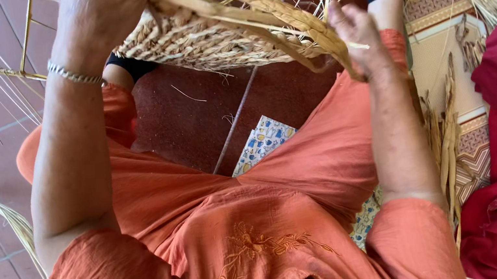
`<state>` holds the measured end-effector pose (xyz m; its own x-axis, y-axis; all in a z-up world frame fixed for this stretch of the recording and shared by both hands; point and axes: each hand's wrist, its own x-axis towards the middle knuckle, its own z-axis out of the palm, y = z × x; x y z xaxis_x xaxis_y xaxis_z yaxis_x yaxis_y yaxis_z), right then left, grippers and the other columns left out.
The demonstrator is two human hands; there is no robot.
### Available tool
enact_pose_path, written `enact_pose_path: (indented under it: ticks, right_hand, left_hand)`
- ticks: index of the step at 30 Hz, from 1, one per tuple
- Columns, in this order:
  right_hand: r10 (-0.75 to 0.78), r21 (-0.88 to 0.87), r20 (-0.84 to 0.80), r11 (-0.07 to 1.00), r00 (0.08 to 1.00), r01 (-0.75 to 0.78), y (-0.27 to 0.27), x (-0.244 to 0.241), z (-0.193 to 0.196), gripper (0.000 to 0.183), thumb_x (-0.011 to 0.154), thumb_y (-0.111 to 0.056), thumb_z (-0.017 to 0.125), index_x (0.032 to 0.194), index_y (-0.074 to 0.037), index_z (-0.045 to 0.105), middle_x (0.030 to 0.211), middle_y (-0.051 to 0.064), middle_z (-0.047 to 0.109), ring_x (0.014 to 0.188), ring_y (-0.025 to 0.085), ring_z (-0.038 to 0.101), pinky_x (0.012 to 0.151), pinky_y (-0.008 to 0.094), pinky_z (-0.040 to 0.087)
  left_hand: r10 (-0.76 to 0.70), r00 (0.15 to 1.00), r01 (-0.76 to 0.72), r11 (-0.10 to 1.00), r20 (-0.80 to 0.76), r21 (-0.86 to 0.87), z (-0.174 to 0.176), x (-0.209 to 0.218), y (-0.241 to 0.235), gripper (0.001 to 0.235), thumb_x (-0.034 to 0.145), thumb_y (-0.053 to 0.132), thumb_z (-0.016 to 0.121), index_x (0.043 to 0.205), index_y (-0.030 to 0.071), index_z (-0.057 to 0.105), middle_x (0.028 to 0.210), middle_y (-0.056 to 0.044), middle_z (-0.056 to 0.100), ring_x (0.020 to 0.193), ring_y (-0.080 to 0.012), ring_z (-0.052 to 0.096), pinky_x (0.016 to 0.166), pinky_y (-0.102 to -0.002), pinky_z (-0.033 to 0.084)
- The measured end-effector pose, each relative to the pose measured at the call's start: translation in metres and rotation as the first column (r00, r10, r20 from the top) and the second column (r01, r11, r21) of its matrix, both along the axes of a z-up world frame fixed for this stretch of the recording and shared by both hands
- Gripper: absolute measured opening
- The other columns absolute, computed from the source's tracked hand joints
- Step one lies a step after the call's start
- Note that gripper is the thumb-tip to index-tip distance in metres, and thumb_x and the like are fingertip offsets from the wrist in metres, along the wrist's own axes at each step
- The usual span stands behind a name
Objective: The person trims bundles of dried palm fibers with shears, then weaves the fibers into a rectangular basket frame. The person manipulates the fibers by hand to interlace them through the frame.
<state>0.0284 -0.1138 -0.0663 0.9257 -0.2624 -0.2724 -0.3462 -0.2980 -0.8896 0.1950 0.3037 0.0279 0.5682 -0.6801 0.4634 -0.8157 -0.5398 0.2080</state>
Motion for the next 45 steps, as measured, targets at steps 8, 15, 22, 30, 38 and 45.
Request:
enact_pose_path:
  ticks: [8, 15, 22, 30, 38, 45]
  right_hand:
    - [0.108, 0.143, 0.451, 0.971, 0.886, -0.192, 0.070, -0.001, 0.039, 0.037, 0.108, -0.043, 0.064, 0.114, -0.007, 0.075, 0.119, 0.011, 0.075, 0.114, 0.016, 0.067, 0.104, 0.036, 0.054]
    - [0.124, -0.071, 0.439, 0.992, 0.890, -0.104, 0.074, 0.011, 0.062, 0.028, 0.110, -0.029, 0.062, 0.105, -0.006, 0.078, 0.108, 0.009, 0.078, 0.100, 0.015, 0.068, 0.090, 0.034, 0.056]
    - [0.195, -0.281, 0.443, 0.957, 0.875, -0.072, 0.074, 0.025, 0.054, 0.027, 0.111, -0.023, 0.061, 0.101, -0.004, 0.078, 0.095, 0.007, 0.078, 0.087, 0.013, 0.073, 0.083, 0.032, 0.058]
    - [0.301, -0.511, 0.403, 0.857, 0.864, -0.060, 0.080, 0.015, 0.063, 0.033, 0.110, -0.030, 0.071, 0.098, 0.000, 0.076, 0.090, 0.012, 0.070, 0.086, 0.021, 0.064, 0.077, 0.039, 0.052]
    - [0.539, -0.779, 0.539, 0.612, 0.647, 0.139, 0.121, -0.014, 0.140, 0.047, 0.113, -0.049, 0.064, 0.107, -0.003, 0.074, 0.104, 0.013, 0.072, 0.106, 0.024, 0.062, 0.097, 0.041, 0.048]
    - [0.754, -0.572, 0.185, 0.604, 0.630, -0.555, 0.201, -0.043, 0.153, 0.013, 0.093, -0.013, 0.071, 0.093, -0.001, 0.075, 0.080, 0.013, 0.074, 0.064, 0.015, 0.067, 0.054, 0.029, 0.055]
  left_hand:
    - [-0.149, 0.890, -0.050, 0.908, -0.431, -0.416, 0.035, -0.046, 0.055, 0.026, 0.118, 0.004, 0.053, 0.098, -0.005, 0.066, 0.079, -0.007, 0.064, 0.071, -0.0088, 0.060, 0.062, -0.026, 0.050]
    - [-0.013, 0.800, -0.340, 0.813, -0.600, -0.472, -0.006, -0.062, 0.067, 0.022, 0.114, 0.010, 0.064, 0.098, 0.000, 0.075, 0.078, 0.000, 0.068, 0.066, -0.0036, 0.061, 0.055, -0.022, 0.047]
    - [0.275, 0.697, -0.475, 0.869, -0.663, -0.139, -0.030, -0.072, 0.075, 0.022, 0.107, 0.018, 0.071, 0.096, 0.001, 0.080, 0.066, -0.010, 0.068, 0.056, -0.0127, 0.060, 0.052, -0.031, 0.046]
    - [0.088, 0.842, -0.386, 0.787, -0.532, -0.482, -0.030, -0.104, 0.079, 0.025, 0.103, 0.015, 0.076, 0.116, 0.000, 0.061, 0.093, -0.011, 0.078, 0.079, -0.0156, 0.076, 0.070, -0.031, 0.061]
    - [0.273, 0.947, -0.312, 0.905, -0.168, -0.288, -0.014, -0.123, 0.065, 0.011, 0.102, 0.009, 0.074, 0.105, 0.003, 0.066, 0.107, -0.020, 0.067, 0.081, -0.0255, 0.069, 0.067, -0.035, 0.059]
    - [-0.059, 0.949, -0.047, 0.946, -0.311, -0.322, 0.008, -0.113, 0.075, 0.018, 0.103, 0.000, 0.065, 0.120, 0.002, 0.066, 0.108, -0.010, 0.068, 0.091, -0.0228, 0.070, 0.078, -0.035, 0.059]
